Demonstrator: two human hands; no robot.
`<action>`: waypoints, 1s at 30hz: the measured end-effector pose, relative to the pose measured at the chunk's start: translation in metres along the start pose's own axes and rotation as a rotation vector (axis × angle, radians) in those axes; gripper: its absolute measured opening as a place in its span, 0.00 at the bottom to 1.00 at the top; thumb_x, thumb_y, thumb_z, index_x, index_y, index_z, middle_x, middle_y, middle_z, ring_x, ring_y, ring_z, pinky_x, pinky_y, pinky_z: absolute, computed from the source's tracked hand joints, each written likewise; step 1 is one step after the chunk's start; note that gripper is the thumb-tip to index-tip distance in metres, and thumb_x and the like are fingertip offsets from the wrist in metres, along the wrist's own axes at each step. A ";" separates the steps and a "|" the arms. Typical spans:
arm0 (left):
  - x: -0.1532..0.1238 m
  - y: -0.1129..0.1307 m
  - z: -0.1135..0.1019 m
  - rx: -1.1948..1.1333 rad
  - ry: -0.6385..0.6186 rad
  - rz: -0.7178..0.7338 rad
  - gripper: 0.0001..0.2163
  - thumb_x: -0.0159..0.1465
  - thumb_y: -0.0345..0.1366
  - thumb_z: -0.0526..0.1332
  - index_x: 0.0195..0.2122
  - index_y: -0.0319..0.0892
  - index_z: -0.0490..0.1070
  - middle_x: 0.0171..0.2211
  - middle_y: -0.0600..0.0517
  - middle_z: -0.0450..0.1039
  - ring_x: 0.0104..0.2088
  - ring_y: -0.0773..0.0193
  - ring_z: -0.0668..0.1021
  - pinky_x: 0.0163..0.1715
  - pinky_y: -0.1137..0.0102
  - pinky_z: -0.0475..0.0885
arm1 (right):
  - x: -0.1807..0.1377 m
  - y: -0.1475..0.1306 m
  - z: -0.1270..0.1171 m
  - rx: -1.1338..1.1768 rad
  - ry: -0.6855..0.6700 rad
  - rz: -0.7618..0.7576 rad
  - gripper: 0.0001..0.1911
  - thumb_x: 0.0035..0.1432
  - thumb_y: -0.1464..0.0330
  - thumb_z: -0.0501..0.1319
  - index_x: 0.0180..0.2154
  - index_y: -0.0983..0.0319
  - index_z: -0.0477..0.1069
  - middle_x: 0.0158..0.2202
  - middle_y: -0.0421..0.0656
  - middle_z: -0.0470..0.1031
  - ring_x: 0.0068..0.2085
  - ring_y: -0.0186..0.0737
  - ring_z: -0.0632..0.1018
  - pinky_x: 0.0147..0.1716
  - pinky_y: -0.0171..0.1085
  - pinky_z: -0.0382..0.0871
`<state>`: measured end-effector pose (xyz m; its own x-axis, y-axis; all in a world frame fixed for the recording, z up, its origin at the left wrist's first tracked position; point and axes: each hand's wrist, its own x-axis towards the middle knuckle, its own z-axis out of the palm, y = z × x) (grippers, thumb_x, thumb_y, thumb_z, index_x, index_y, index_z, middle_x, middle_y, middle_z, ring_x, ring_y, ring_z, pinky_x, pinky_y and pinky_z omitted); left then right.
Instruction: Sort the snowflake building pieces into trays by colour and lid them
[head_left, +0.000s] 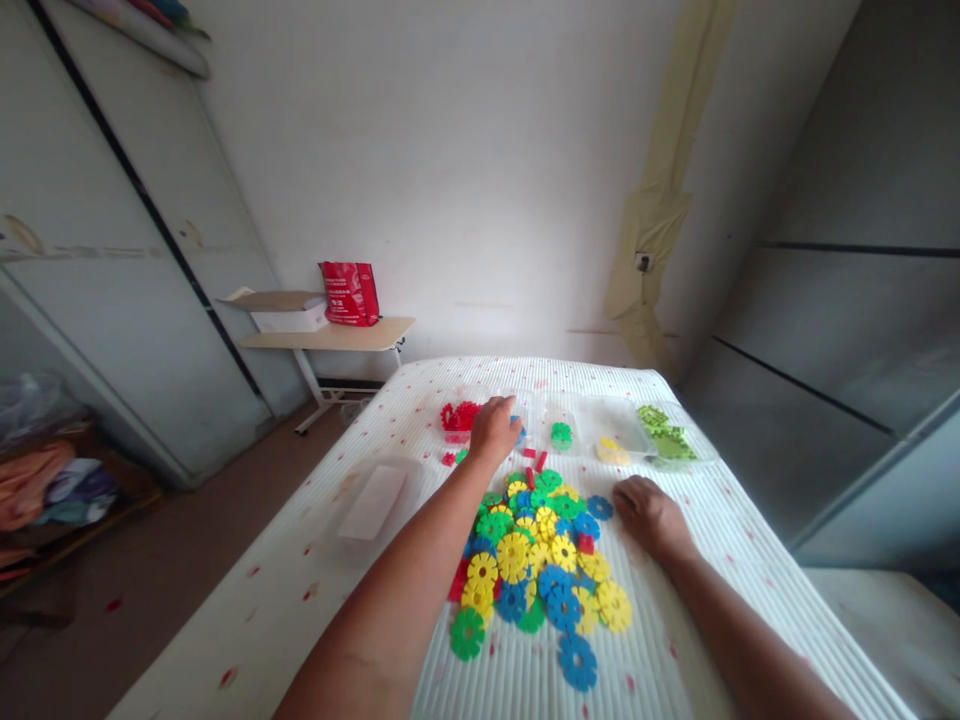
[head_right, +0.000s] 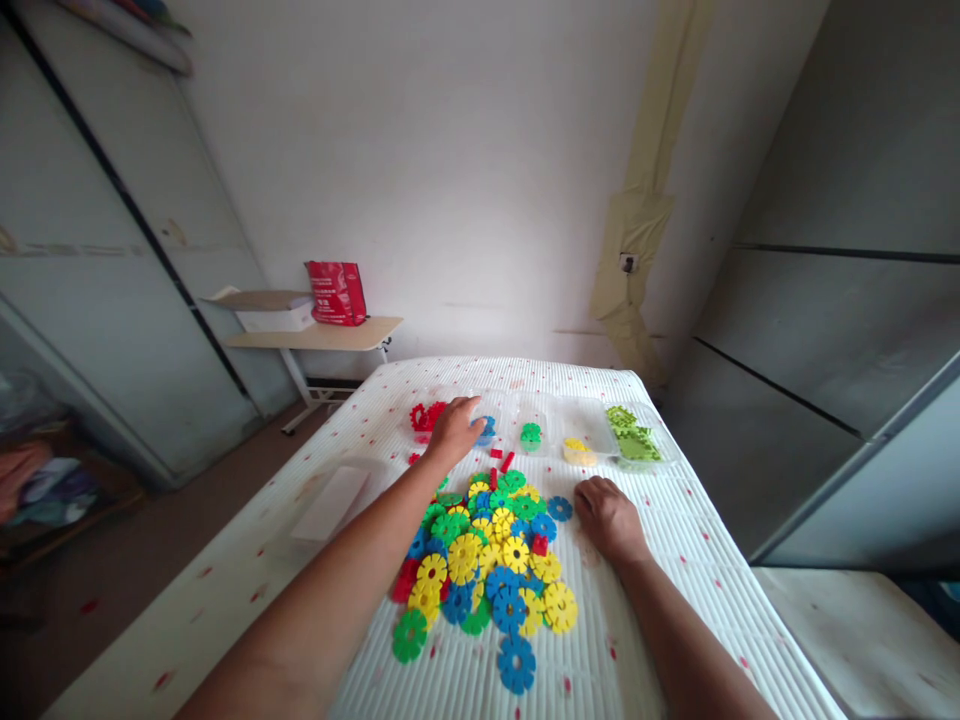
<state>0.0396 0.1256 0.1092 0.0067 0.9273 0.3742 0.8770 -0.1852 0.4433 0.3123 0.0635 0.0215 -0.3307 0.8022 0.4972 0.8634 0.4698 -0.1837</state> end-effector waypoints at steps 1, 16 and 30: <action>-0.008 0.000 0.000 -0.007 -0.006 0.010 0.15 0.58 0.32 0.57 0.48 0.42 0.69 0.45 0.48 0.72 0.48 0.63 0.72 0.49 0.71 0.65 | 0.000 -0.001 -0.001 0.009 -0.006 0.004 0.15 0.60 0.66 0.48 0.26 0.60 0.69 0.26 0.43 0.70 0.31 0.37 0.71 0.32 0.34 0.62; -0.172 -0.062 -0.019 -0.031 0.235 0.198 0.11 0.63 0.34 0.51 0.42 0.44 0.71 0.44 0.49 0.73 0.45 0.61 0.74 0.45 0.65 0.70 | 0.001 0.003 -0.005 0.337 -0.129 0.195 0.12 0.51 0.64 0.54 0.35 0.60 0.72 0.36 0.44 0.74 0.36 0.39 0.74 0.37 0.38 0.69; -0.174 -0.071 -0.005 -0.019 0.223 0.147 0.12 0.63 0.36 0.51 0.41 0.43 0.72 0.44 0.48 0.73 0.45 0.58 0.74 0.45 0.61 0.70 | -0.003 0.005 -0.002 0.427 -0.182 0.124 0.21 0.44 0.69 0.58 0.44 0.60 0.71 0.46 0.47 0.73 0.46 0.43 0.74 0.43 0.40 0.71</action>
<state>-0.0262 -0.0243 0.0170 0.0257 0.7959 0.6049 0.8653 -0.3208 0.3853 0.3181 0.0631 0.0209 -0.3297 0.8951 0.3000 0.6794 0.4456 -0.5829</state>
